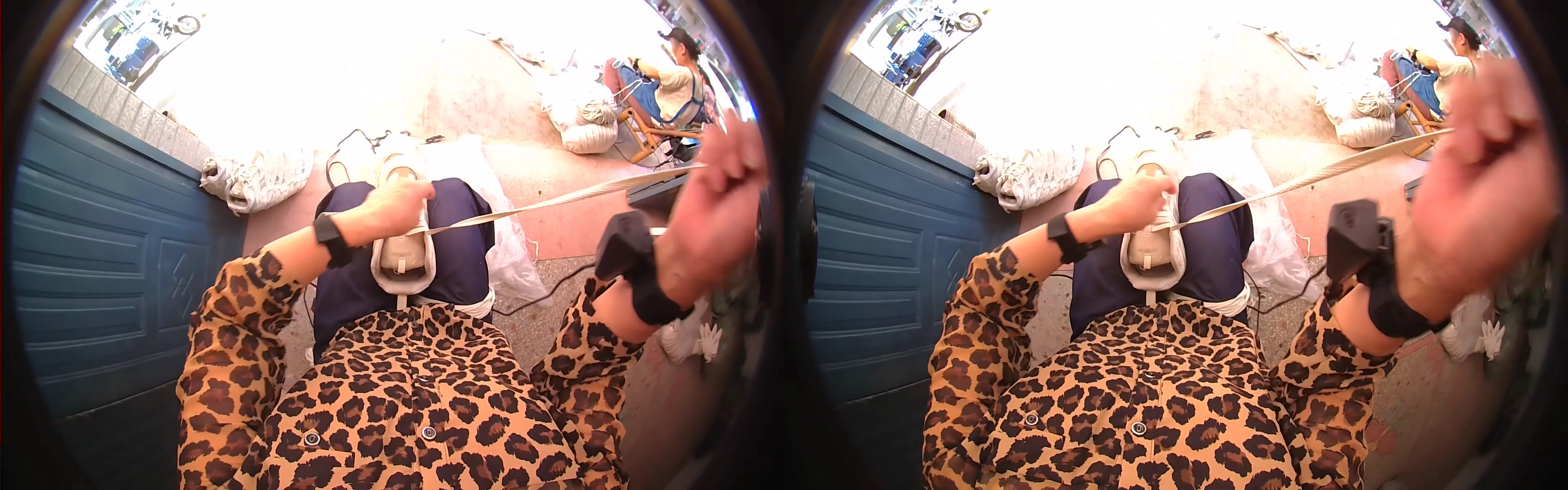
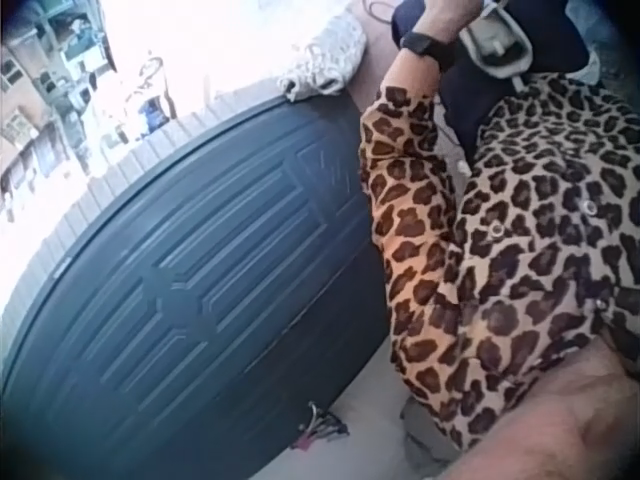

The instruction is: The recorder is lacing a pair of white athletic shoes in a shoe manufacturing environment.

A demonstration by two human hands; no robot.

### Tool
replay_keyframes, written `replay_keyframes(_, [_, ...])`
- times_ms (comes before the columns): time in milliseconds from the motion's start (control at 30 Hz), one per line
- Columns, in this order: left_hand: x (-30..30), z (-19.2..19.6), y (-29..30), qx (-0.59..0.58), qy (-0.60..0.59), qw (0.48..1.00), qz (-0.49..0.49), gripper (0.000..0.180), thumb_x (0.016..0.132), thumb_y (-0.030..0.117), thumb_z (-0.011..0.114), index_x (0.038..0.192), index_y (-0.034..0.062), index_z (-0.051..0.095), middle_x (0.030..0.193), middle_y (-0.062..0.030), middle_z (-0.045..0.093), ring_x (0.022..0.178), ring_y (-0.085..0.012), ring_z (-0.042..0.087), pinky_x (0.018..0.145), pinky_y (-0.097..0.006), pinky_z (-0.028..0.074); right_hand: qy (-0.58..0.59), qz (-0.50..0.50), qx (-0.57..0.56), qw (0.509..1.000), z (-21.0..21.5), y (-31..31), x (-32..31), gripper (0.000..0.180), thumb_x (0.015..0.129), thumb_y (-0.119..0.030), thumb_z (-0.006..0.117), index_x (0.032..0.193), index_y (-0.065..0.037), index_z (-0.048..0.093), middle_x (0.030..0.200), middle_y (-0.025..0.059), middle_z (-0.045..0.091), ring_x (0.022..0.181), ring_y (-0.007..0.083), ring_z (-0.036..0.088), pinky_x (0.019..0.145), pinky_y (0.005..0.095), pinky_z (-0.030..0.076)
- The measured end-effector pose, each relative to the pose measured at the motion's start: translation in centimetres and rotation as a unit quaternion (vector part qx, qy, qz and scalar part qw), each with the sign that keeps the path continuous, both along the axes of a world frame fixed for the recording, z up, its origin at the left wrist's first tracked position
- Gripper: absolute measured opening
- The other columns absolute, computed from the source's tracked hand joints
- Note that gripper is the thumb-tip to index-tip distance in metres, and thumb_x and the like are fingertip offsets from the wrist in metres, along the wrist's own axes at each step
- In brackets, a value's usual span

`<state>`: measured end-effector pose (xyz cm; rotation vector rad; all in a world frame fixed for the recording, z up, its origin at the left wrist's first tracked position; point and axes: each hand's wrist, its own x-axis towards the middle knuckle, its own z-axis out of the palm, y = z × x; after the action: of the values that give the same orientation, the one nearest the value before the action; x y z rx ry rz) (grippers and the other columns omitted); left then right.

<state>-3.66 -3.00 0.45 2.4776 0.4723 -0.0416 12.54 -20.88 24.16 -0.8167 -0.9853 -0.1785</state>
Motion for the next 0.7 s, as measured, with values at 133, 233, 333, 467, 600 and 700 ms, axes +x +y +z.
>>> replay_keyframes(133, [-5.1,-1.1,2.1,0.039,-0.027,0.998,0.034,0.034,0.073,-0.003,0.048,0.106,0.0005,0.055,0.092,-0.0206,0.062,0.089,-0.0355,0.059,0.077,-0.041,0.046,0.145,0.049,-0.221,0.963,-10.0,2.5,-2.3,0.015,0.092,-0.015,0.049,0.086,-0.006,0.059,0.061,-0.0047,0.044,0.051,0.003,0.035,0.045,0.0185,0.028])
replay_keyframes(233, [-6.7,-2.0,1.9,-0.012,-0.033,0.999,0.013,0.037,0.073,0.001,0.052,0.11,0.0023,0.054,0.091,-0.0219,0.062,0.09,-0.0365,0.059,0.075,-0.044,0.047,0.042,0.21,-0.488,0.846,-19.4,4.4,-5.1,0.014,0.083,-0.016,0.062,0.09,-0.004,0.065,0.07,0.004,0.062,0.063,0.0082,0.054,0.055,0.0254,0.043])
replay_keyframes(333, [-7.6,-1.7,0.9,0.066,-0.015,0.997,0.042,0.022,0.078,0.008,0.053,0.1,0.0026,0.056,0.087,-0.0173,0.062,0.086,-0.0337,0.06,0.072,-0.041,0.048,-0.206,0.099,-0.58,0.782,-24.7,5.2,-9.4,0.018,0.082,-0.02,0.055,0.078,-0.005,0.064,0.065,0.0136,0.061,0.056,0.0252,0.062,0.053,0.0361,0.049])
replay_keyframes(467, [-8.9,-2.5,0.9,0.118,-0.036,0.992,0.036,0.016,0.082,0.011,0.051,0.094,0.0034,0.057,0.082,-0.0173,0.062,0.08,-0.0333,0.06,0.068,-0.041,0.048,-0.291,0.0,-0.6,0.745,-27.3,6.2,-12.3,0.013,0.078,-0.017,0.054,0.072,-0.006,0.059,0.065,0.0126,0.061,0.062,0.027,0.063,0.057,0.0373,0.049])
replay_keyframes(600, [-9.2,-2.6,0.4,0.15,-0.008,0.988,0.027,0.01,0.083,0.012,0.05,0.084,0.0038,0.055,0.076,-0.0164,0.062,0.072,-0.0326,0.061,0.063,-0.041,0.049,-0.401,-0.081,-0.549,0.729,-29.3,7.3,-13.5,0.006,0.071,-0.012,0.056,0.072,-0.006,0.058,0.067,0.0084,0.06,0.065,0.0222,0.061,0.062,0.0335,0.048])
replay_keyframes(700, [-9.2,-2.8,-0.3,0.149,0.001,0.987,0.054,0.01,0.082,0.012,0.05,0.08,0.0039,0.054,0.072,-0.0167,0.062,0.069,-0.0331,0.062,0.061,-0.042,0.049,-0.437,-0.121,-0.561,0.693,-29.2,7.6,-13.7,0.005,0.071,-0.01,0.055,0.072,-0.006,0.058,0.067,0.009,0.06,0.066,0.022,0.061,0.06,0.034,0.047])
